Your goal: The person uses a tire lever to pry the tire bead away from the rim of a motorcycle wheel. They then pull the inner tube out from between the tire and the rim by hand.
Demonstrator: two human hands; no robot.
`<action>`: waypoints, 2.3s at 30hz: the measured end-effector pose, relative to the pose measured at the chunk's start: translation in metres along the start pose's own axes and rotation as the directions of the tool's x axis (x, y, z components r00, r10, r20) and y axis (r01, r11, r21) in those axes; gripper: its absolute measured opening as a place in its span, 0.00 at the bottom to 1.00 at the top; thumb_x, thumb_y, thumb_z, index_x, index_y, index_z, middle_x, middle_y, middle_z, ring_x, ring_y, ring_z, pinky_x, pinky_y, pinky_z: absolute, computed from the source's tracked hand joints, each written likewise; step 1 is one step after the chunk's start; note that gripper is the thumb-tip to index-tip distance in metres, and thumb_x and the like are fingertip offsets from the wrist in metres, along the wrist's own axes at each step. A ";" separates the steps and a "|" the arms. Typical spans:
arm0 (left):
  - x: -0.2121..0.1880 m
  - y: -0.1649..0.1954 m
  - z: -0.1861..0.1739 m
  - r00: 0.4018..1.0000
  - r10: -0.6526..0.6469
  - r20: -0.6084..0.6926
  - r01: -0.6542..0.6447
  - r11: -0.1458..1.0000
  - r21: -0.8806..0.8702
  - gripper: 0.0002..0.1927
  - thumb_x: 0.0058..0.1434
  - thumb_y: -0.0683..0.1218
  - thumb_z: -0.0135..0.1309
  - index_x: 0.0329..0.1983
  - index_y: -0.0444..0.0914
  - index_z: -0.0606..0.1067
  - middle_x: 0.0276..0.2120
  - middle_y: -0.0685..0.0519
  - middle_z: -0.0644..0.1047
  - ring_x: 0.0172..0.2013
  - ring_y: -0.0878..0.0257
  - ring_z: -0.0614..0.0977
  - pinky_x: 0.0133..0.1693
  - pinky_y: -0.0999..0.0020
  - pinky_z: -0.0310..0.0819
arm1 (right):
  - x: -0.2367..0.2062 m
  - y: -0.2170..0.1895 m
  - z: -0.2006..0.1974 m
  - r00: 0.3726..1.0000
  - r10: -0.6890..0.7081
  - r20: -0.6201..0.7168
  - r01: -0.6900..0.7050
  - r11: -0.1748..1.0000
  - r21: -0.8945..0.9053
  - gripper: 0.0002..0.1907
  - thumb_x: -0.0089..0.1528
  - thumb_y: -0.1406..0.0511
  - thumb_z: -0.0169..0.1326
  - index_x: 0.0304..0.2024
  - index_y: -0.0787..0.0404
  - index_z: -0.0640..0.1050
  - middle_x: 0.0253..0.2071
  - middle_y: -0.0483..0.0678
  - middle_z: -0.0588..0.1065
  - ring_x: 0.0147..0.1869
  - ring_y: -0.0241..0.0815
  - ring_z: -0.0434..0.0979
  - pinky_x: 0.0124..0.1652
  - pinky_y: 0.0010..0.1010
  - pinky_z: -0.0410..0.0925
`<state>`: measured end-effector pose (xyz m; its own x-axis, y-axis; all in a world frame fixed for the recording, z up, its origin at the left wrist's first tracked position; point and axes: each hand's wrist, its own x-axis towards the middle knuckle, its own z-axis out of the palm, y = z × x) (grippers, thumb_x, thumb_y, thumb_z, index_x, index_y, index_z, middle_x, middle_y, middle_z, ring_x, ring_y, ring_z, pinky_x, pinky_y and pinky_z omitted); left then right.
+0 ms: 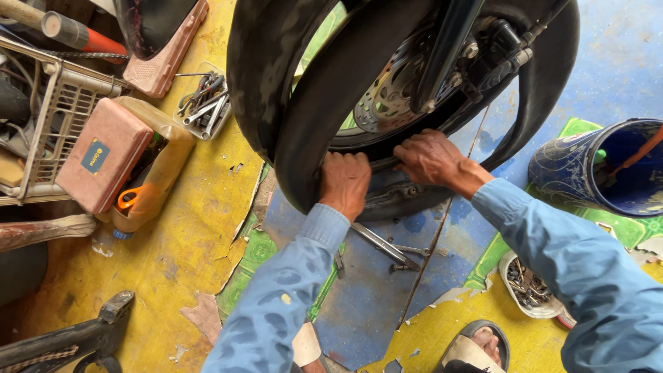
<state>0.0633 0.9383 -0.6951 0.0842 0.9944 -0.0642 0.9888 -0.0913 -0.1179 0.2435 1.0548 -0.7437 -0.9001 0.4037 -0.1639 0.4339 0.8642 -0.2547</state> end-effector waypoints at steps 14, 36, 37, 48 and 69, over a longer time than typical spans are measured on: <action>-0.002 -0.023 0.005 0.975 0.062 0.214 -0.052 0.997 -0.050 0.01 0.55 0.43 0.61 0.29 0.42 0.81 0.29 0.48 0.82 0.34 0.51 0.85 0.41 0.56 0.72 | 0.046 -0.035 -0.030 0.962 -0.105 0.251 -0.002 0.919 0.394 0.31 0.54 0.50 0.65 0.57 0.52 0.78 0.54 0.52 0.79 0.57 0.56 0.78 0.53 0.44 0.70; -0.007 -0.021 0.005 0.976 0.205 0.070 -0.192 0.968 -0.159 0.05 0.53 0.41 0.57 0.33 0.39 0.78 0.29 0.49 0.81 0.33 0.54 0.81 0.42 0.58 0.68 | 0.008 0.006 0.008 0.905 -0.230 -0.359 0.268 0.962 0.058 0.24 0.46 0.62 0.58 0.46 0.61 0.79 0.44 0.54 0.81 0.46 0.50 0.79 0.44 0.44 0.70; -0.007 -0.023 0.006 0.975 0.209 0.073 -0.197 0.969 -0.151 0.05 0.53 0.41 0.57 0.34 0.38 0.78 0.29 0.49 0.80 0.33 0.55 0.81 0.43 0.58 0.68 | 0.014 -0.004 0.005 0.955 -0.175 -0.238 0.226 0.952 0.206 0.24 0.47 0.63 0.59 0.46 0.62 0.78 0.45 0.54 0.80 0.48 0.53 0.79 0.44 0.45 0.70; -0.008 -0.025 0.013 0.978 0.210 0.014 -0.204 0.962 -0.180 0.07 0.52 0.41 0.57 0.35 0.39 0.77 0.29 0.50 0.80 0.34 0.54 0.81 0.44 0.58 0.67 | 0.036 -0.041 -0.047 0.980 -0.106 0.166 0.037 0.926 0.376 0.17 0.56 0.57 0.59 0.46 0.56 0.81 0.44 0.53 0.80 0.49 0.58 0.79 0.46 0.47 0.72; -0.007 -0.023 0.000 0.982 0.175 0.073 -0.166 0.979 -0.114 0.05 0.57 0.43 0.60 0.35 0.41 0.77 0.30 0.51 0.80 0.35 0.56 0.81 0.45 0.60 0.67 | 0.030 -0.017 -0.034 0.905 0.096 0.415 -0.195 0.960 0.203 0.21 0.60 0.56 0.59 0.54 0.53 0.79 0.43 0.51 0.80 0.47 0.53 0.82 0.45 0.44 0.75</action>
<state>0.0399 0.9332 -0.6917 0.2471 0.9564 -0.1559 0.9685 -0.2489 0.0081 0.2080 1.0624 -0.7115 -0.7565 0.3235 -0.5684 0.5997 0.6898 -0.4056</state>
